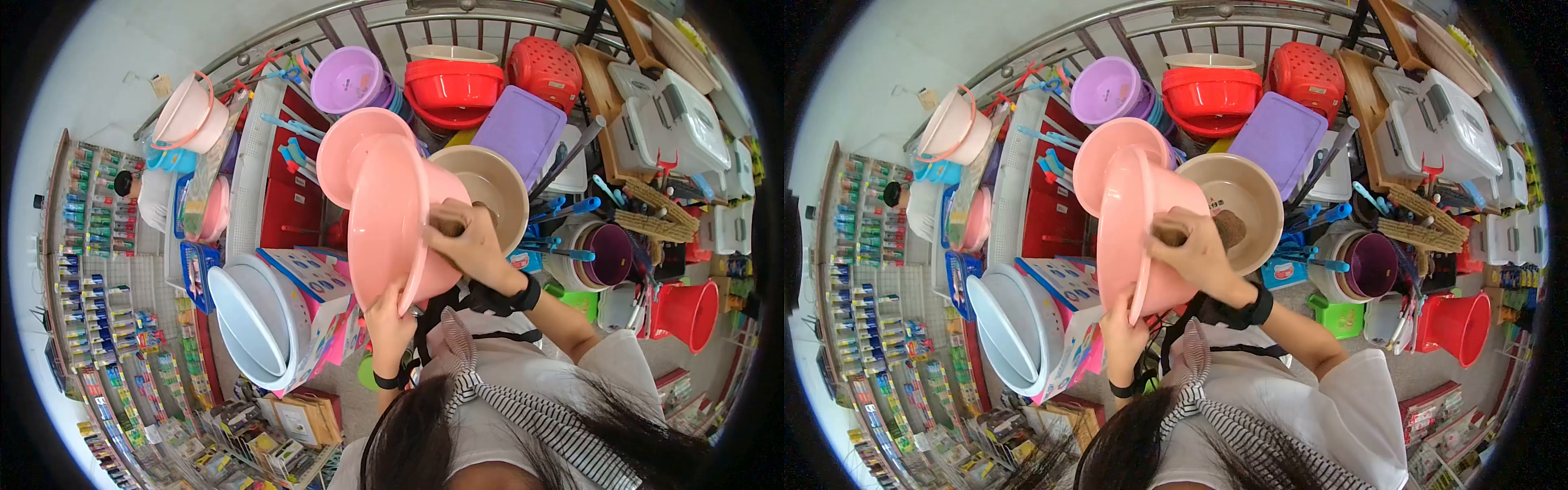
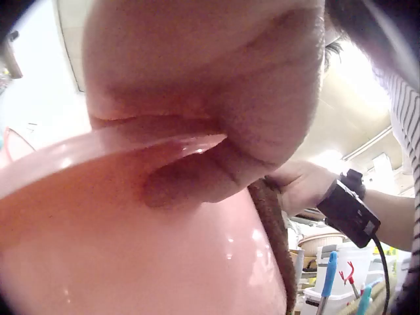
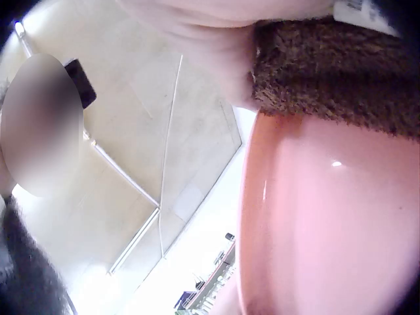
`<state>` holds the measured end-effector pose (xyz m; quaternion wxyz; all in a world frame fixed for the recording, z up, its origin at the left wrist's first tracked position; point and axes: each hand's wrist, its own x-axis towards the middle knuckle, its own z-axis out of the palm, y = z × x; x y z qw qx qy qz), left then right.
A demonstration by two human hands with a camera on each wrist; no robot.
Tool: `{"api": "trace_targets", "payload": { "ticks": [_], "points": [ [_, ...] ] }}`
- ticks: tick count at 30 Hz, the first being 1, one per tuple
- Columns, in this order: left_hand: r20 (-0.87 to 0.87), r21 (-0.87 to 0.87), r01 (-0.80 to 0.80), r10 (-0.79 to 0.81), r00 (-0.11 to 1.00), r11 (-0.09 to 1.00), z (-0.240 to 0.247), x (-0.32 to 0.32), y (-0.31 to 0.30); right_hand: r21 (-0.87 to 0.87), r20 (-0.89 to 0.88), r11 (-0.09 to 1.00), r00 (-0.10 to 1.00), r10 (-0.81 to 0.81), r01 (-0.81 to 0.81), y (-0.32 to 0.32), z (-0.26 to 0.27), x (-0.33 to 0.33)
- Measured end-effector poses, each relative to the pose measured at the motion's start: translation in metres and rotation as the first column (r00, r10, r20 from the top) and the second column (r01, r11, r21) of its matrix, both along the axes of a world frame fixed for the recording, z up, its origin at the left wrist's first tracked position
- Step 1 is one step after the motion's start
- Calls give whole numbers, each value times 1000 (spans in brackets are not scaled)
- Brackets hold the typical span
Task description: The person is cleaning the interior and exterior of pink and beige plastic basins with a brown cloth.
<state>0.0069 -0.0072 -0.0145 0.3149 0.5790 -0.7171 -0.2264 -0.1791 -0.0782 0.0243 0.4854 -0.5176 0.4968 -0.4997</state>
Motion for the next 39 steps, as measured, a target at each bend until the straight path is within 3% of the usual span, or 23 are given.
{"api": "trace_targets", "payload": {
  "ticks": [1, 3, 5, 7, 9, 11, 13, 15, 19, 20, 22, 23, 24, 27, 28, 29, 32, 34, 37, 39],
  "points": [
    [-3, 3, -5, 5, 1000, 1000, 5, -9, 1, -19, 36, 1000, 999, 11, -11, 9, 1, 7],
    [-256, 149, -195, 228, 939, 969, 13, -25, -2, -102, 118, 992, 989, 85, -73, 32, -15, 27],
    [-300, 194, -169, 222, 928, 966, 5, -21, -5, -180, -175, 959, 966, 188, -220, 49, -15, 38],
    [-540, 170, -187, 251, 803, 967, 1, -16, -9, -260, -177, 923, 954, 243, -283, 46, -10, 36],
    [-504, 217, -197, 283, 816, 956, -12, 2, -8, -333, -179, 881, 940, 290, -335, 39, -8, 30],
    [-470, 148, -150, 203, 859, 978, -16, 10, -7, -381, -355, 867, 917, 183, -321, 21, -8, 16],
    [-485, 177, -114, 187, 854, 978, -4, 5, -3, -357, -422, 913, 906, 30, -196, -1, 4, 9],
    [-530, 236, -81, 198, 825, 968, -3, 0, 4, -475, -455, 874, 879, -144, -103, -26, -1, -2],
    [-467, 198, -102, 185, 865, 975, -13, -2, 7, -520, -536, 826, 836, -118, -217, -15, 2, 1],
    [-468, 198, -104, 187, 864, 975, -12, -4, 5, -508, -571, 797, 820, -29, -326, -7, 3, 3],
    [-644, 206, -181, 273, 715, 962, -7, -10, -3, -527, -604, 735, 797, 29, -426, 15, -7, 14],
    [-645, 206, -180, 272, 714, 962, -9, -7, -3, -566, -602, 693, 798, 23, -447, 19, -11, 16],
    [-634, 254, -171, 297, 714, 952, -13, -1, -2, -467, -606, 733, 783, 141, -494, 17, -10, 11],
    [-663, 336, -153, 349, 662, 929, -10, 0, 2, -446, -674, 800, 738, -5, -402, -12, 5, -12],
    [-670, 343, -156, 358, 650, 926, -9, 1, 2, -457, -595, 836, 803, -34, -303, -26, -1, -18],
    [-677, 352, -159, 368, 637, 922, -7, 1, 3, -494, -610, 831, 783, -122, -255, -35, -3, -28],
    [-669, 308, -171, 341, 661, 936, 1, -2, 0, -519, -572, 821, 810, -128, -237, -27, -16, -27],
    [-687, 280, -183, 330, 647, 942, -2, 2, -4, -410, -648, 815, 759, 57, -411, -1, -13, -20],
    [-720, 305, -189, 356, 596, 933, -3, 5, -1, -405, -636, 776, 759, 141, -483, 9, -15, -20],
    [-629, 217, -207, 299, 718, 954, -7, 9, 4, -434, -578, 803, 810, 101, -409, -9, -19, -28]
  ]
}}
